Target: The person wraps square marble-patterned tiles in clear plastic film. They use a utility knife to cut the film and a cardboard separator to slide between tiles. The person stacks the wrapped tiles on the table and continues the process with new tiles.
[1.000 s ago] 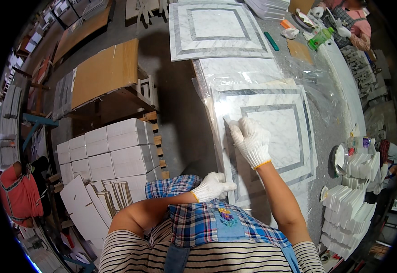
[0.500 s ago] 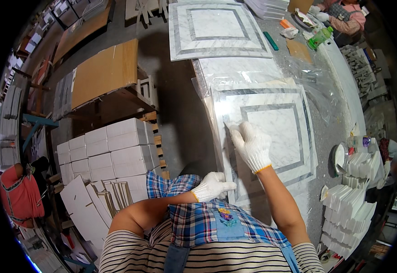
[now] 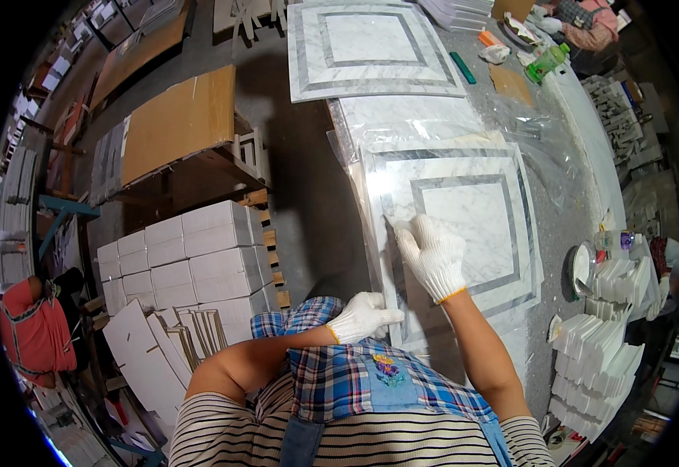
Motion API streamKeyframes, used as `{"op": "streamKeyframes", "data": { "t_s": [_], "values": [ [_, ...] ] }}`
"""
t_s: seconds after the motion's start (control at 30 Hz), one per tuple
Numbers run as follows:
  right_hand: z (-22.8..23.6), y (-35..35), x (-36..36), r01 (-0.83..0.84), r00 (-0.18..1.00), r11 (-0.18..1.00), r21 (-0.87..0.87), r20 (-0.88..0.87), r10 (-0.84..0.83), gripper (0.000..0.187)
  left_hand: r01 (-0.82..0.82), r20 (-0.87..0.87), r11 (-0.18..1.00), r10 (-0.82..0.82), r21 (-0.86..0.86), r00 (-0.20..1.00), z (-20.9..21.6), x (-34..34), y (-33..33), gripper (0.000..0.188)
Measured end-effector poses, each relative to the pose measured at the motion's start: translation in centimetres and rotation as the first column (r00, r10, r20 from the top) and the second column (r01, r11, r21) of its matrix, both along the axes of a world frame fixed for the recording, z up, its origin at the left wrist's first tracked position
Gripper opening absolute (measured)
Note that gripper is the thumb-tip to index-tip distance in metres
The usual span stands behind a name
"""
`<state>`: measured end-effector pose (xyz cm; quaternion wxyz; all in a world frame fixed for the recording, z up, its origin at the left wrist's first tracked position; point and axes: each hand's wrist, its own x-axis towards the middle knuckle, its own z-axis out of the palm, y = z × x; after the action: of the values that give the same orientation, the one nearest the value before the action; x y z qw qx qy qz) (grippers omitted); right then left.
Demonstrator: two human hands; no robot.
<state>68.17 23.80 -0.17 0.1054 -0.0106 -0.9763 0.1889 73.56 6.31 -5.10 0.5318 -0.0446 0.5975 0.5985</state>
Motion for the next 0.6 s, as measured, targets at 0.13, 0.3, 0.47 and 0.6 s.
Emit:
{"op": "streamKeyframes", "data": {
  "t_s": [0.13, 0.3, 0.47, 0.6],
  "values": [
    [0.0, 0.0, 0.4, 0.015, 1.000, 1.000, 0.001, 0.014, -0.015, 0.027, 0.007, -0.002, 1.000, -0.007, -0.003, 1.000, 0.2, -0.1, 0.0, 0.035],
    [-0.1, 0.0, 1.0, 0.005, 1.000, 0.999, -0.033, -0.009, -0.005, 0.027, 0.051, 0.004, 0.998, -0.051, -0.040, 0.999, 0.0, -0.1, 0.0, 0.031],
    [-0.3, 0.2, 1.5, -0.002, 1.000, 1.000, -0.008, -0.010, 0.002, 0.026, 0.043, 0.008, 0.999, -0.043, -0.026, 0.999, -0.2, 0.0, 0.0, 0.031],
    [0.0, 0.2, 1.9, 0.006, 1.000, 1.000, -0.012, 0.014, -0.006, 0.026, 0.025, 0.022, 1.000, -0.025, 0.003, 0.999, -0.3, 0.0, -0.1, 0.031]
  ]
}}
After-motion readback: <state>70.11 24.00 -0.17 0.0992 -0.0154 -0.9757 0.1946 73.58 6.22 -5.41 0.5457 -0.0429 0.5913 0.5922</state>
